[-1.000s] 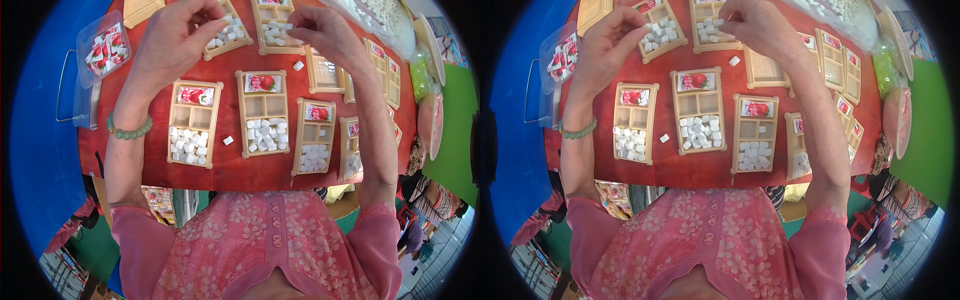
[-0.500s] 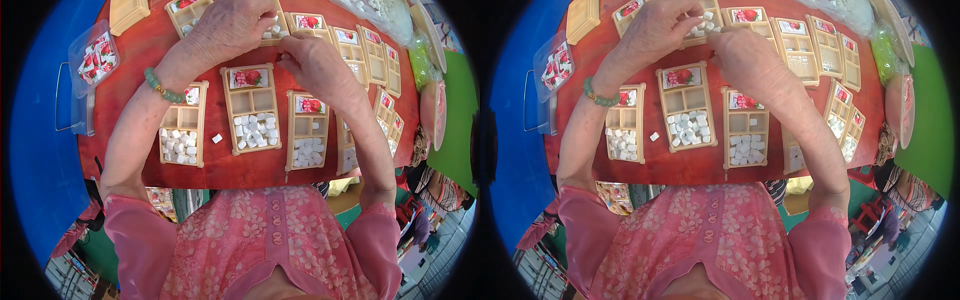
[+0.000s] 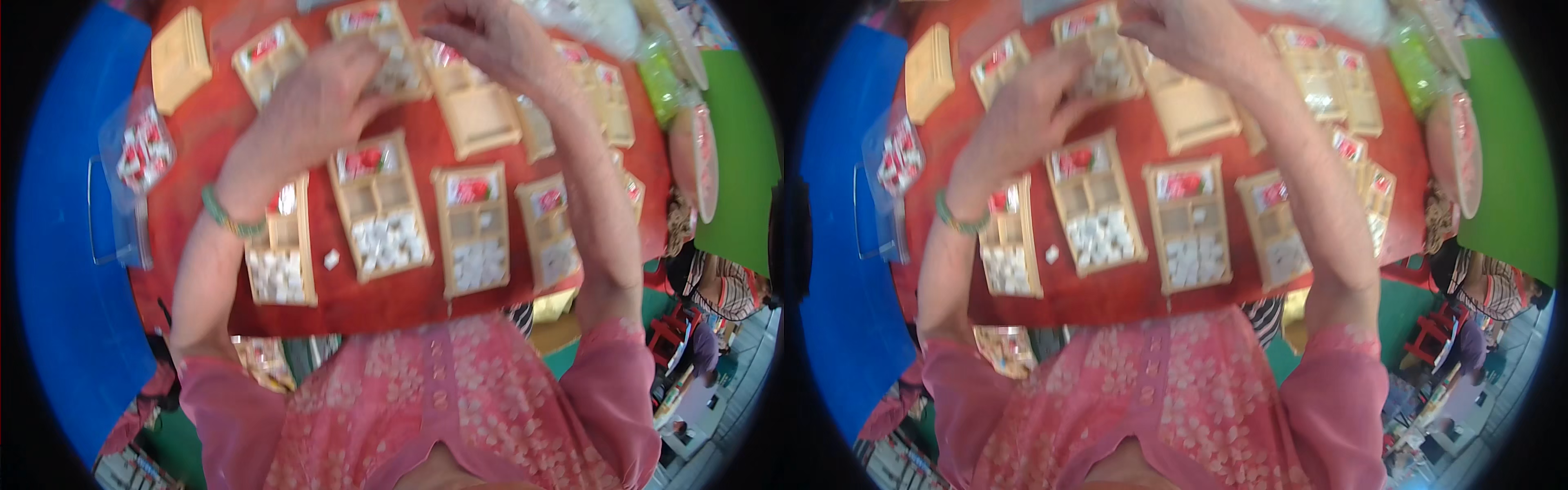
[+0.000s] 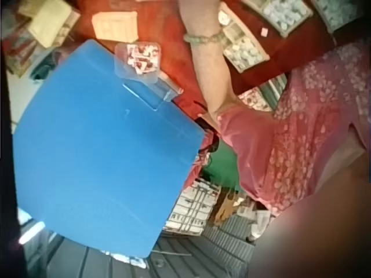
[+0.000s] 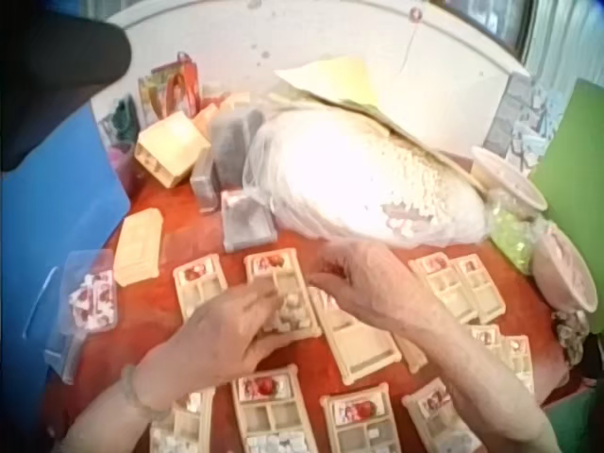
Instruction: Placing small white square blocks into compartmentalized wooden trays.
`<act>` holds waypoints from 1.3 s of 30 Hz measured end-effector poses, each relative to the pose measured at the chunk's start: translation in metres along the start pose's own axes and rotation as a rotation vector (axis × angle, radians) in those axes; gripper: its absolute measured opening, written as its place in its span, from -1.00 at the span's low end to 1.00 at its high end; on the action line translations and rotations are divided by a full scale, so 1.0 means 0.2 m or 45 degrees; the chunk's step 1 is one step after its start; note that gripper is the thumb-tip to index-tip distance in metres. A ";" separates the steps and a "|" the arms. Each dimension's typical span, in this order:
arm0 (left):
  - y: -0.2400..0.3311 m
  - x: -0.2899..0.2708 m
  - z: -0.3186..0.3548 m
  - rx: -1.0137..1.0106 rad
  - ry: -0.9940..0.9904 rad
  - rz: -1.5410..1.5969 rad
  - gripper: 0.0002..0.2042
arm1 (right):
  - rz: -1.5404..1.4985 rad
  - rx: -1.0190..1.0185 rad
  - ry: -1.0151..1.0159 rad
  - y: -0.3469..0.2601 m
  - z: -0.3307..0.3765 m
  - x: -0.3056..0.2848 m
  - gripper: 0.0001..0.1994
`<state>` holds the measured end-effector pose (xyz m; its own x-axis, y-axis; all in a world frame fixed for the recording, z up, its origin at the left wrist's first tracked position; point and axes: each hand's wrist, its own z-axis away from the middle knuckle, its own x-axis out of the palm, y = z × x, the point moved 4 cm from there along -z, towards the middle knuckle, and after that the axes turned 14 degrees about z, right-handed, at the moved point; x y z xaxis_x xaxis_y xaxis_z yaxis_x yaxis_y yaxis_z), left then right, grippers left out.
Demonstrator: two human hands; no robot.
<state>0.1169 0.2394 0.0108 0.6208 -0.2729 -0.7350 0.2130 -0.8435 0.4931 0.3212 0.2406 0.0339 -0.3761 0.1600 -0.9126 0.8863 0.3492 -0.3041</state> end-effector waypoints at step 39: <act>-0.03 0.03 0.03 -0.151 0.050 0.156 -0.37 | -0.674 0.829 0.491 0.70 -0.19 -0.13 -0.61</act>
<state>0.1149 0.2415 0.0012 0.6762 -0.3498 -0.6484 0.2204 -0.7438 0.6311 0.4451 0.3206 0.0256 -0.7362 0.4648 -0.4919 0.5060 -0.1046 -0.8562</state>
